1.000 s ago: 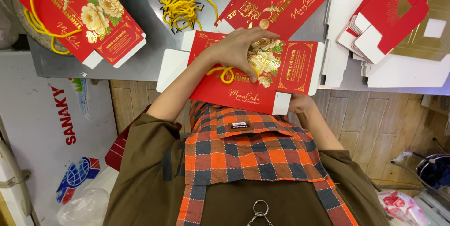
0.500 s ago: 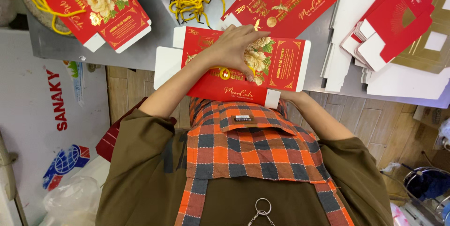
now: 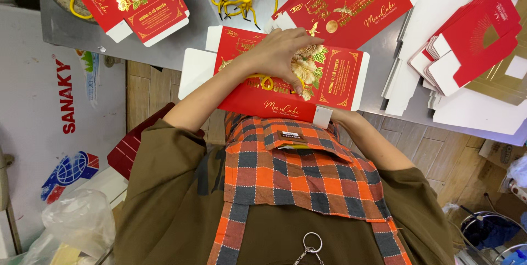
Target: The person assembles red gift boxes by inserting yellow rope handles into the designated holes on the box flaps. They fold the flaps to secure the handles and stack the completed boxes on the table.
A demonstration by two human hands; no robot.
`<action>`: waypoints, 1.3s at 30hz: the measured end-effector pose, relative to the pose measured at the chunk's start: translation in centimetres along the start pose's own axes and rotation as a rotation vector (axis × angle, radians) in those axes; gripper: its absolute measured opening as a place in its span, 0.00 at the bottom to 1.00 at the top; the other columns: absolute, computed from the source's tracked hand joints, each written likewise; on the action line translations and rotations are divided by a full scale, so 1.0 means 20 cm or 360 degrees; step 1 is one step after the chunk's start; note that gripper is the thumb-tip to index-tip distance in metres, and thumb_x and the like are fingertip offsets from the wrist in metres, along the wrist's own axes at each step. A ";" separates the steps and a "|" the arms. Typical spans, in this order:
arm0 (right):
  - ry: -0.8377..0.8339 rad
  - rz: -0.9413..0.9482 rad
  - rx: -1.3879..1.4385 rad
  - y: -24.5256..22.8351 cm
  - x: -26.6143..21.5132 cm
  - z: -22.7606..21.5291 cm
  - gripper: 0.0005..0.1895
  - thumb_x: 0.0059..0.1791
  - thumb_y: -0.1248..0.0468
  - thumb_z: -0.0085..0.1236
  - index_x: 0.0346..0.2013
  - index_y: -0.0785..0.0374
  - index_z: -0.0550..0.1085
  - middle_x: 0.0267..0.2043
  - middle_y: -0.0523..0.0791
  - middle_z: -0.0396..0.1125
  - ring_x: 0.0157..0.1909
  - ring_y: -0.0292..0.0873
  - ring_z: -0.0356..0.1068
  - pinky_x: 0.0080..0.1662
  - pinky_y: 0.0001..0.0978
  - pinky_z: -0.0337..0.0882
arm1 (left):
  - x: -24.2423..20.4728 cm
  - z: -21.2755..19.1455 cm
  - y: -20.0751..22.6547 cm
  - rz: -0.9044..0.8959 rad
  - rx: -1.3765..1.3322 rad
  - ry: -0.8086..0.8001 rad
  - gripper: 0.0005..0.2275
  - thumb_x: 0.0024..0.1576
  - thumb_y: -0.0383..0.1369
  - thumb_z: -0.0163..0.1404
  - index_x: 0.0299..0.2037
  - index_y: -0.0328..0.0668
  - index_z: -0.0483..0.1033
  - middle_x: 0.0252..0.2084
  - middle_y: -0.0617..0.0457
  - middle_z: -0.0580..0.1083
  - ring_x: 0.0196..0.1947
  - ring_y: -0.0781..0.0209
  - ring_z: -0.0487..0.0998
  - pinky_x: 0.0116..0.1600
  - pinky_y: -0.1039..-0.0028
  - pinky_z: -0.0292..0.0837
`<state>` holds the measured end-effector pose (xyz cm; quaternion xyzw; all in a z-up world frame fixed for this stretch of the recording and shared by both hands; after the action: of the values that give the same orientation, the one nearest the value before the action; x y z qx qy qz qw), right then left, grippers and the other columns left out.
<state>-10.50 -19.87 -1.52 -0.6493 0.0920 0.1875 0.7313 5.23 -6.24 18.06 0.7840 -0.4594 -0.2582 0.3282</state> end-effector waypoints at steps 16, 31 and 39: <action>-0.0047 0.0069 0.0068 -0.03 -0.02 -0.08 0.23 0.49 0.60 0.67 0.56 0.62 0.73 0.56 0.46 0.70 0.54 0.40 0.71 0.52 0.35 0.76 | -0.07 -0.01 0.11 0.0519 -0.0258 0.0173 0.06 0.54 0.38 0.64 0.31 0.49 0.83 0.69 0.52 0.69 0.67 0.51 0.69 0.65 0.53 0.63; -0.0124 0.0093 0.0053 -0.08 -0.02 -0.06 0.22 0.48 0.62 0.69 0.55 0.62 0.74 0.55 0.46 0.70 0.53 0.40 0.71 0.51 0.35 0.76 | -0.05 -0.01 -0.10 -0.0227 -0.0880 0.0604 0.15 0.69 0.42 0.40 0.36 0.41 0.71 0.26 0.57 0.80 0.33 0.69 0.87 0.32 0.78 0.76; -0.0307 -0.0593 -0.1134 -0.61 -0.11 0.07 0.30 0.45 0.60 0.66 0.59 0.68 0.71 0.64 0.56 0.66 0.65 0.59 0.65 0.63 0.50 0.65 | 0.05 0.00 -0.34 -0.0166 -0.1177 0.0593 0.19 0.72 0.47 0.40 0.36 0.40 0.68 0.30 0.54 0.80 0.34 0.68 0.85 0.38 0.79 0.76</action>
<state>-7.89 -19.95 10.79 -0.8468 -0.1668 0.1321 0.4875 9.42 -4.57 12.79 0.6689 -0.2281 -0.2756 0.6516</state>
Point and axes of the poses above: each hand's wrist, its own x-axis towards the middle knuckle, its own z-axis out of the palm, y = z × x, the point moved 10 cm from there along x, towards the middle knuckle
